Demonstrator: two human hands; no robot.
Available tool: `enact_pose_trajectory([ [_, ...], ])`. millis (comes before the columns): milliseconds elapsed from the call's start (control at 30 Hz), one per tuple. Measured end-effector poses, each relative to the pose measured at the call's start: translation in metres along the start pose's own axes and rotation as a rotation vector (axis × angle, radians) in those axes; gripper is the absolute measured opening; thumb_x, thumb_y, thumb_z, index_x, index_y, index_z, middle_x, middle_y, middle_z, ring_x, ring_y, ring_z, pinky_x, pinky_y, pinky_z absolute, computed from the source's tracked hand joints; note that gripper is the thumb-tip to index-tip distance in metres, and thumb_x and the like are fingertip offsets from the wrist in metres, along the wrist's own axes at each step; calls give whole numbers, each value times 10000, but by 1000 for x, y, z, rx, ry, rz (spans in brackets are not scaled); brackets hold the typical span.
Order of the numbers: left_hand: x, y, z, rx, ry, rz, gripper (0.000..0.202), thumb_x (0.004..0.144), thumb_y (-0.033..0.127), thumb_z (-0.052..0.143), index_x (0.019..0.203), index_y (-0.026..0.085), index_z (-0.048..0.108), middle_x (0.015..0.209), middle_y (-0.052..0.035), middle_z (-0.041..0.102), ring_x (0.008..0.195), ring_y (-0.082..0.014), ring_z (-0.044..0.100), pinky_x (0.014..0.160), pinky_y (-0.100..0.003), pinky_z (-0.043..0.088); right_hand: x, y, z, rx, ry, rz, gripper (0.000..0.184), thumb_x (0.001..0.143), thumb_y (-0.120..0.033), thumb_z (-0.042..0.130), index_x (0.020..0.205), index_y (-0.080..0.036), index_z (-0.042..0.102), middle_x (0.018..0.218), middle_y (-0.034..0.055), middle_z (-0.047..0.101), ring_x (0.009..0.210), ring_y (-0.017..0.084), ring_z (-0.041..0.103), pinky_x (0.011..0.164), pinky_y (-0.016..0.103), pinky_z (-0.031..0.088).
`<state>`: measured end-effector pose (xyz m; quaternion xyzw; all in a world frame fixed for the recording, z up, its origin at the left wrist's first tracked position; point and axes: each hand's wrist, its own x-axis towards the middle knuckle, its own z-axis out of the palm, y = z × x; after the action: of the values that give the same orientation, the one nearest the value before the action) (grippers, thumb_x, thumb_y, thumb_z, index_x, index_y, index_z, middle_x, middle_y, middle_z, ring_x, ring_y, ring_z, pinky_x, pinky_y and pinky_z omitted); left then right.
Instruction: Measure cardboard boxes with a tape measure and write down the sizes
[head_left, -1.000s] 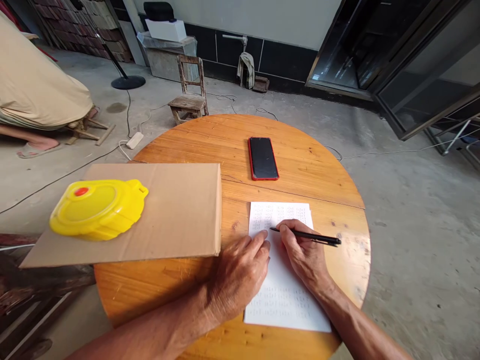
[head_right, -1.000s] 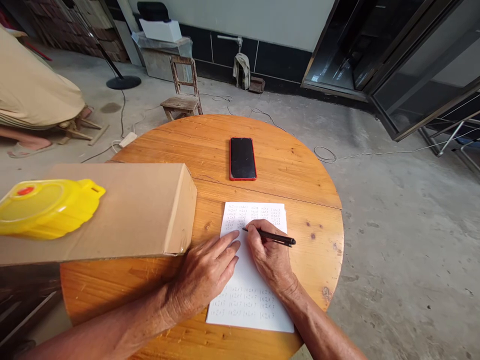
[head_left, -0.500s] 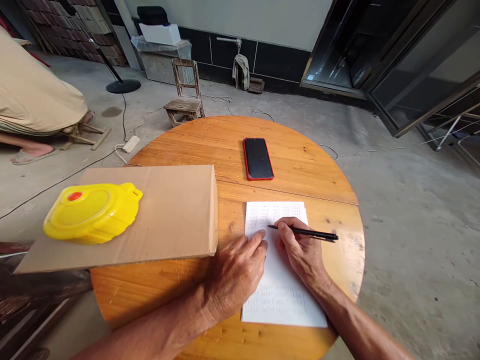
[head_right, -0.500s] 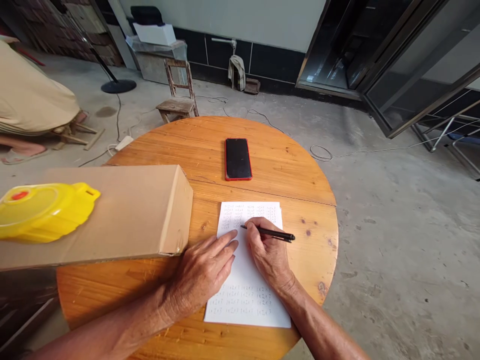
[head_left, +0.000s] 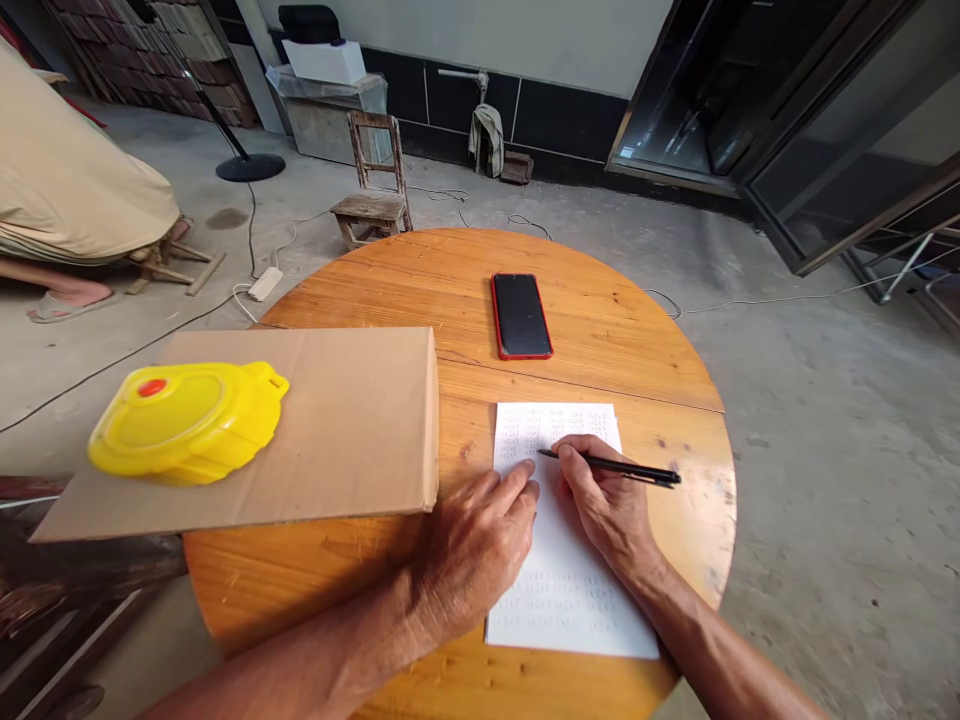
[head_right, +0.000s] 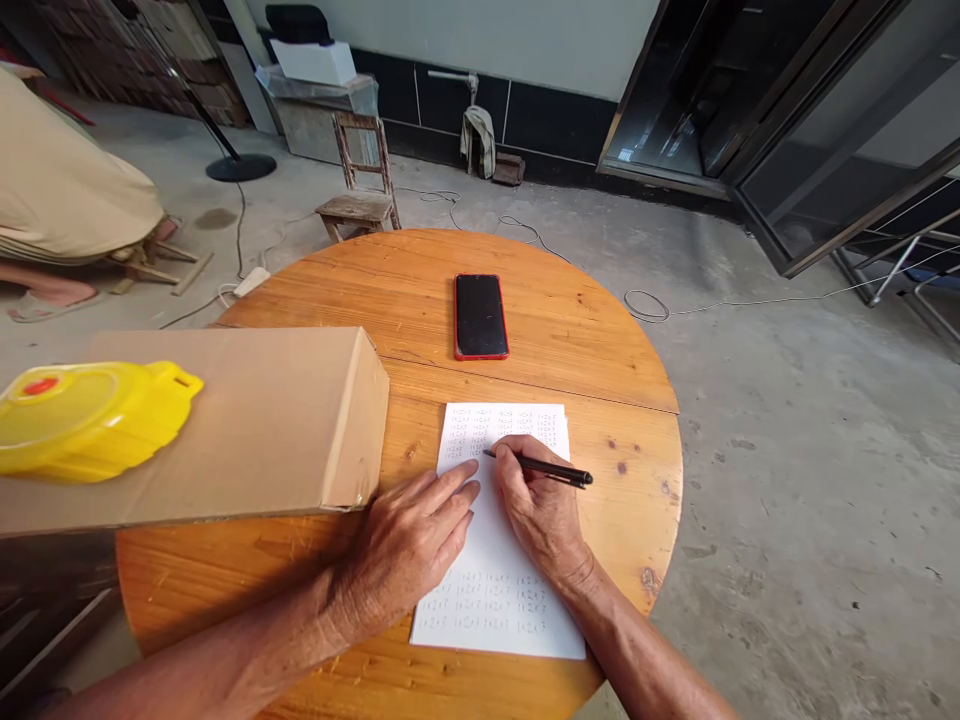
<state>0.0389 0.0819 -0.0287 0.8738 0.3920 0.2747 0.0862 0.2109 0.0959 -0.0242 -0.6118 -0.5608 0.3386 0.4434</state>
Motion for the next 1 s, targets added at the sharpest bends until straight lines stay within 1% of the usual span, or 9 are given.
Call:
enact_pose_trajectory([
  [233,1,1,-1,0,3,-6,253,897,80,505,1106,126,640,1220,-83,676,938,-242,677,793,-421,599,1,-1,0,-46,2,-32,203,915,-333,537,827,-186,647,584,-23,515,511,126,449,489,258,378],
  [367,0,0,-1,2,-6,-9,258,895,88,516,1120,126,636,1239,-79,668,926,-243,677,790,-425,599,2,-2,0,-68,21,-35,194,907,-317,533,818,-183,642,551,-34,507,493,124,452,493,258,382],
  [700,-1,0,0,6,-25,-18,254,900,98,515,1121,130,637,1248,-79,664,942,-243,675,802,-424,596,1,-5,0,-60,9,-24,209,909,-324,521,804,-181,631,527,-44,509,480,120,463,495,254,391],
  [800,-1,0,0,1,-23,-13,257,902,95,508,1123,126,636,1249,-78,664,941,-241,672,805,-423,594,1,-5,1,-51,5,-27,206,904,-330,542,804,-180,640,532,-43,517,479,115,463,485,246,387],
  [900,-2,0,0,8,-25,-13,263,905,103,505,1133,125,634,1256,-81,659,927,-241,670,790,-427,594,1,-5,0,14,14,-14,218,905,-352,561,798,-182,643,533,-39,546,478,112,490,485,236,402],
  [1000,-1,-1,1,15,-24,-11,259,901,99,506,1123,124,637,1253,-79,661,900,-238,671,773,-426,594,1,-5,-2,108,64,17,240,918,-390,569,807,-190,638,506,-49,550,454,105,493,474,225,403],
])
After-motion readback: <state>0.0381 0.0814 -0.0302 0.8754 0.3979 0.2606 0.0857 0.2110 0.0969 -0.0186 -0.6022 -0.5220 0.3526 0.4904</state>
